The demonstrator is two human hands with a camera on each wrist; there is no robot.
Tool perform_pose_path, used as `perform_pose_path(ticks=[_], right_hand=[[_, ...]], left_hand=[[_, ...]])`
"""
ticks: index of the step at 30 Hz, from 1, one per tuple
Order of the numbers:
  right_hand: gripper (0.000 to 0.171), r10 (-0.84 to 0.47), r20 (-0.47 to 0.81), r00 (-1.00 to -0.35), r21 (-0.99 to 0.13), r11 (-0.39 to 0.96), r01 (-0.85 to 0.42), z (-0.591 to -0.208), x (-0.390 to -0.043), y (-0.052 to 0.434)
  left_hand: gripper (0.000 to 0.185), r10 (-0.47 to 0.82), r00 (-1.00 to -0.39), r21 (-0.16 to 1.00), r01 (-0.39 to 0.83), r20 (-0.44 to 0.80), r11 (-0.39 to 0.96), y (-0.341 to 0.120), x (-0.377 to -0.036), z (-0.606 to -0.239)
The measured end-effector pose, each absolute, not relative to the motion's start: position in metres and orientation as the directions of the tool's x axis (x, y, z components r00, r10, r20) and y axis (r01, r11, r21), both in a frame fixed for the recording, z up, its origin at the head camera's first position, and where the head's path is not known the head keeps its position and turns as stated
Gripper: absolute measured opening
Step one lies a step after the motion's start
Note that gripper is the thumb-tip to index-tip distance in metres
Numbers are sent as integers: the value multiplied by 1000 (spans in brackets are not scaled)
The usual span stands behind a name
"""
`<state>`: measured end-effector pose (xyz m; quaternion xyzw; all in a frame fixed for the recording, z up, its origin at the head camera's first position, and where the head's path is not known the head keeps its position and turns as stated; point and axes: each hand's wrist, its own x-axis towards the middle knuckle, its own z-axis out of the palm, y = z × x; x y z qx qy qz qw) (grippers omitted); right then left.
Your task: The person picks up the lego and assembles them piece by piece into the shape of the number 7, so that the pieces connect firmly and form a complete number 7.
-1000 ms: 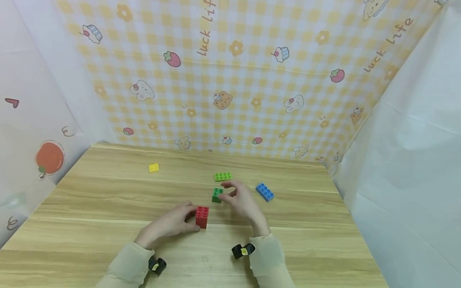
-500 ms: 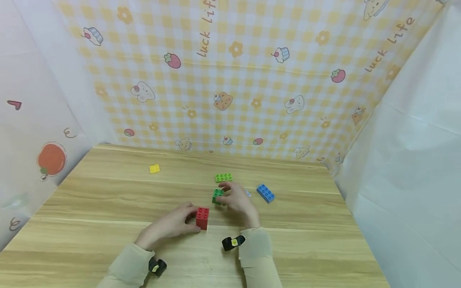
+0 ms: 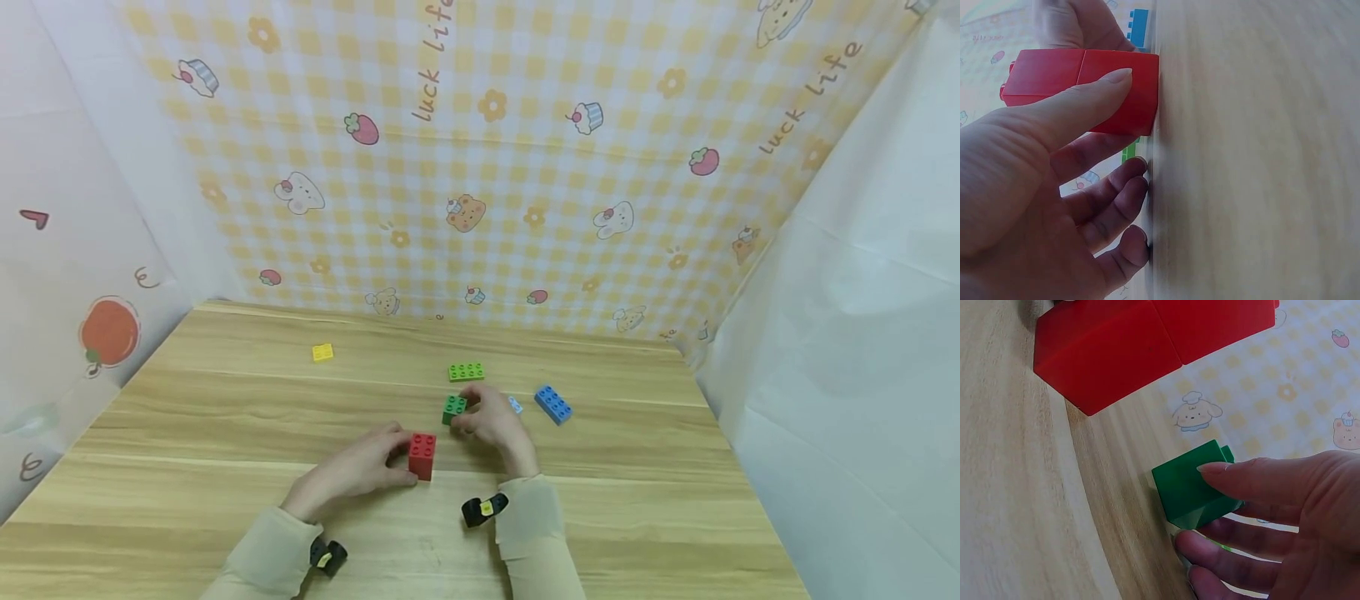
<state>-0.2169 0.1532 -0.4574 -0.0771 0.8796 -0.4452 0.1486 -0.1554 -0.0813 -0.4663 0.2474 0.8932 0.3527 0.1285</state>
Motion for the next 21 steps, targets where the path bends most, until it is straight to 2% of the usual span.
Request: perform_pose_path(ticks=[6, 21], right_hand=[[29, -264, -184, -947, -812, 584, -5, -457, -215, 154], [31, -322, -123, -939, -799, 593, -99, -436, -205, 156]], left_hand=[[42, 532, -845, 697, 346, -60, 628, -81, -156, -467], [43, 533, -844, 702, 346, -57, 623, -81, -156, -468]])
